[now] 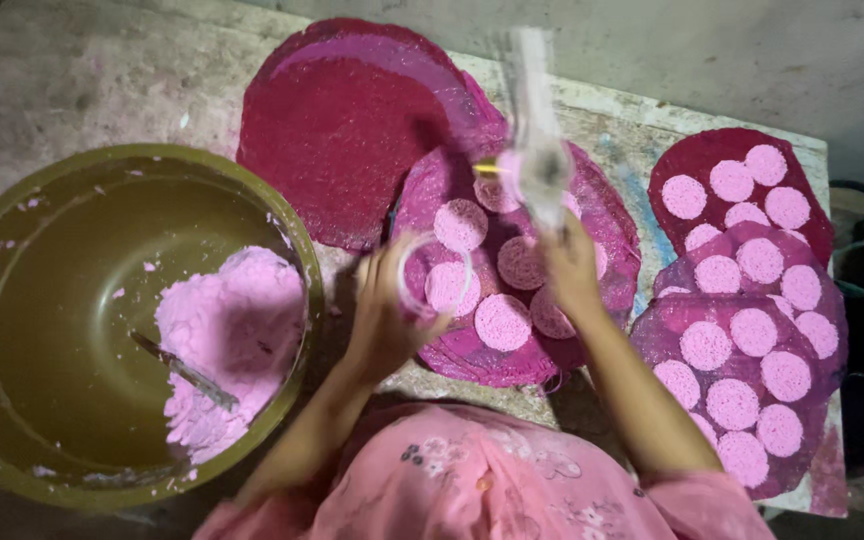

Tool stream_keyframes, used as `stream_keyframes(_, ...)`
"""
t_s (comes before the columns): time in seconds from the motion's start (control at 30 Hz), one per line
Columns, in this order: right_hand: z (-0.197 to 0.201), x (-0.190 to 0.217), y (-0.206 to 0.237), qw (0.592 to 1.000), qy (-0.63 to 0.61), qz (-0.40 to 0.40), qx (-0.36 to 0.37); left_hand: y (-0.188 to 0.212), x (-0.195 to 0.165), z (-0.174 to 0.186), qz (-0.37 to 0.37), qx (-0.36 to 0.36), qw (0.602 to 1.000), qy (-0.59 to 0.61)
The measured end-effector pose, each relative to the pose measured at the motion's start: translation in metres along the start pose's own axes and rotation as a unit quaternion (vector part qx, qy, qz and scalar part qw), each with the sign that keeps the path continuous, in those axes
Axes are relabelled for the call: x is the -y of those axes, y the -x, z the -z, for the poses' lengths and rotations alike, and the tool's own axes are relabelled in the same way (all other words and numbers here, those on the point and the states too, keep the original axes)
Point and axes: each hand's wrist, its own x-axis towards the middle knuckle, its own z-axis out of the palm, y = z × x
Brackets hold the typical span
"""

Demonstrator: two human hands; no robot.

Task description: The person scoops pink paste from a large basin into a handheld molding tool, presses the paste to form round discs, and ejects the formed discs onto pink mesh trays alongside previously molded discs. They repeat the fill-press-eject cycle and occasionally reposition the trays.

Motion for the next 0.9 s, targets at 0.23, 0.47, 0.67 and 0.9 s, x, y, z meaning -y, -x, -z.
stream_keyframes(0.23,-0.162,0.059,-0.077,0.958,0.254,0.040,0.126,0.104,0.023,0.015,-0.025,0.176,0.980,-0.093)
stream_keyframes(0.47,-0.213,0.080,-0.057,0.912,0.362,0.019,0.192,0.112,0.028,0.003,-0.012,0.190,0.974,-0.120)
stream_keyframes(0.67,-0.069,0.055,-0.045,0.741,0.645,0.186,0.017,0.130,0.029,0.020,0.012,0.120,0.990,-0.068)
stream_keyframes(0.9,0.106,0.009,0.007,0.874,0.464,0.090,-0.115,0.043,-0.014,0.002,0.038,0.047,0.997,0.043)
